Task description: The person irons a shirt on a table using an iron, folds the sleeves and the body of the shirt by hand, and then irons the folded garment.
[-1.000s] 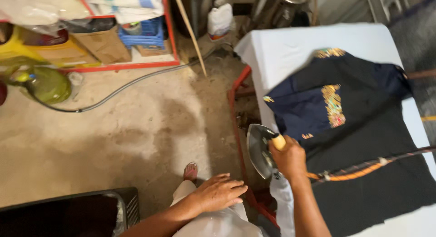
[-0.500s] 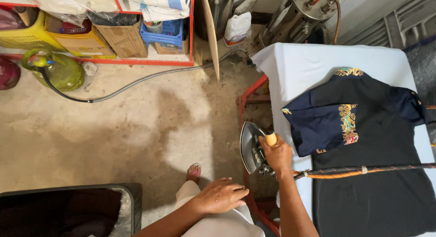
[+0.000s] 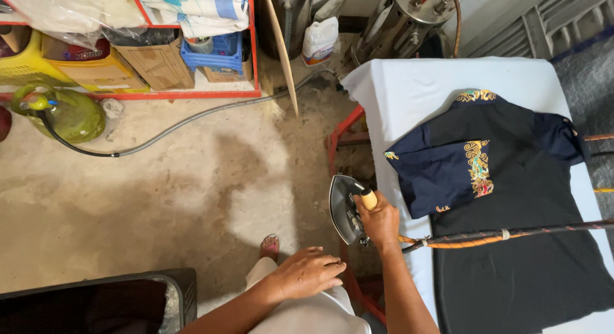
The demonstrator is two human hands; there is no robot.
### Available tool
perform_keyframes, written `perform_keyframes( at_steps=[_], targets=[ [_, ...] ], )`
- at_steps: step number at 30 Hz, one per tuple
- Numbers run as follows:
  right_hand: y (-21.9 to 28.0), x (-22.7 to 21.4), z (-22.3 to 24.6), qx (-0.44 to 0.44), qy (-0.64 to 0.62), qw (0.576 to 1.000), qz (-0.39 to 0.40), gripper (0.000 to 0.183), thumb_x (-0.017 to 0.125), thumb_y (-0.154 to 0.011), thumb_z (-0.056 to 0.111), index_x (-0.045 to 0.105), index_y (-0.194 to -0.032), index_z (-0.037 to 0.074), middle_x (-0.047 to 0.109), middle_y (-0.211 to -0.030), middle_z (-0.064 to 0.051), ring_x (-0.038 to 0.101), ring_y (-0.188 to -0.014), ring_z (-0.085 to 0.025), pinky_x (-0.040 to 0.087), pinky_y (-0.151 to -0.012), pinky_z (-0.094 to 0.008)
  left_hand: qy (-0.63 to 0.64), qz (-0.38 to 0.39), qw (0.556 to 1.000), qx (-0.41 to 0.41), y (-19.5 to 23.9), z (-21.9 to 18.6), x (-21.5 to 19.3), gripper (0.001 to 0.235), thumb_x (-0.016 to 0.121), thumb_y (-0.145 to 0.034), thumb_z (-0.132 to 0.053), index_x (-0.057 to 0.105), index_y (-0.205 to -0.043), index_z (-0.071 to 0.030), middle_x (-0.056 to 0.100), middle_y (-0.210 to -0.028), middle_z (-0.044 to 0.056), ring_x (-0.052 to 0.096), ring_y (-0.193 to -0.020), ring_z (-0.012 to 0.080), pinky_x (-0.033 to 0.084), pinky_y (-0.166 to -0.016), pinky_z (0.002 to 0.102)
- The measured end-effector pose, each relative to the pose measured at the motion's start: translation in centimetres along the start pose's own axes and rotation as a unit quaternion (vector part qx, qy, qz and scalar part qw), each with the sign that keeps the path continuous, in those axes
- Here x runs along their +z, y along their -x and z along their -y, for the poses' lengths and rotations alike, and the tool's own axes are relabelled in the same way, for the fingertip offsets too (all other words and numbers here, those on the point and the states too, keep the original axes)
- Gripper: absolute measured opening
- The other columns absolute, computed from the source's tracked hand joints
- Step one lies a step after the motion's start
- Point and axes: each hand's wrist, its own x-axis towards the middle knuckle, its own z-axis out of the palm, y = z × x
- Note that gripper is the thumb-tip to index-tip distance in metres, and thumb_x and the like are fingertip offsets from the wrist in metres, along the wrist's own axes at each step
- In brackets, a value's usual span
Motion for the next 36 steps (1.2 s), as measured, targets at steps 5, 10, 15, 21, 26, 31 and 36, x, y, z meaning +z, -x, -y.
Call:
perform_keyframes(
  at_steps=[5,10,15,21,26,31,36],
  targets=[
    [0.2,0.8,-0.6,0.011,0.037,0.999,0.005,0.043,0.078,-0.085,0.046,0.065,-0.08,0.006,0.071,-0.072,-0.021,0.069,-0.073,-0.044,0.053,-0.064,-0.053,0.007,0.005,1.0,-0.003,-0.1,-0.2,-0.1,0.038,0.072,-0.095,-0.03,0.066,-0.123,-0.005,0.072,-0.114,0.013,0.068,-0.104,0.032,0.049,-0.101,0.048],
    [0.6,1.2,-1.1,0.033,0.071,0.997,0.023,0.044,0.077,-0.085,0.049,0.065,-0.082,0.007,0.071,-0.075,-0.022,0.069,-0.076,-0.046,0.054,-0.068,-0.054,0.017,0.023,1.0,-0.011,-0.2,-0.3,-0.3,0.037,0.072,-0.094,-0.03,0.067,-0.12,-0.005,0.072,-0.111,0.012,0.069,-0.104,0.0312,0.049,-0.101,0.048],
    [1.2,1.2,-1.1,0.042,0.079,0.995,0.033,0.043,0.074,-0.086,0.05,0.065,-0.084,0.008,0.072,-0.077,-0.022,0.069,-0.078,-0.046,0.054,-0.069,-0.055,0.012,0.023,1.0,-0.003,0.0,-0.2,0.0,0.037,0.071,-0.096,-0.03,0.067,-0.122,-0.005,0.072,-0.114,0.012,0.069,-0.104,0.0312,0.049,-0.101,0.048],
    [1.6,0.7,-0.3,0.062,0.071,0.994,0.062,0.038,0.075,-0.086,0.047,0.068,-0.089,0.01,0.074,-0.082,-0.02,0.07,-0.082,-0.045,0.054,-0.073,-0.054,0.01,0.011,1.0,-0.027,0.1,-0.1,0.1,0.039,0.071,-0.095,-0.032,0.069,-0.124,-0.006,0.071,-0.125,0.015,0.066,-0.113,0.0347,0.045,-0.106,0.05],
    [2.2,0.2,0.2,0.037,0.058,0.997,0.04,0.037,0.076,-0.085,0.045,0.069,-0.09,0.009,0.074,-0.084,-0.02,0.07,-0.081,-0.044,0.054,-0.072,-0.053,-0.041,-0.038,0.997,-0.056,0.5,1.8,-0.2,0.04,0.067,-0.098,-0.034,0.067,-0.126,-0.005,0.07,-0.127,0.015,0.067,-0.114,0.0336,0.045,-0.108,0.05],
    [2.8,-0.7,0.1,0.037,0.02,0.998,0.042,0.036,0.077,-0.085,0.043,0.068,-0.088,0.009,0.073,-0.076,-0.018,0.071,-0.076,-0.041,0.055,-0.068,-0.05,-0.116,-0.084,0.981,-0.131,2.3,5.8,-1.0,0.043,0.066,-0.097,-0.036,0.067,-0.128,-0.005,0.068,-0.131,0.016,0.065,-0.116,0.0334,0.046,-0.105,0.049],
    [3.4,-1.0,-0.3,0.029,0.033,0.998,0.041,0.037,0.078,-0.085,0.043,0.067,-0.084,0.007,0.073,-0.074,-0.018,0.071,-0.074,-0.041,0.055,-0.066,-0.049,-0.156,-0.124,0.962,-0.186,3.7,7.5,-2.3,0.049,0.065,-0.096,-0.036,0.063,-0.134,-0.006,0.06,-0.141,0.015,0.058,-0.129,0.0308,0.041,-0.111,0.049]
  ],
)
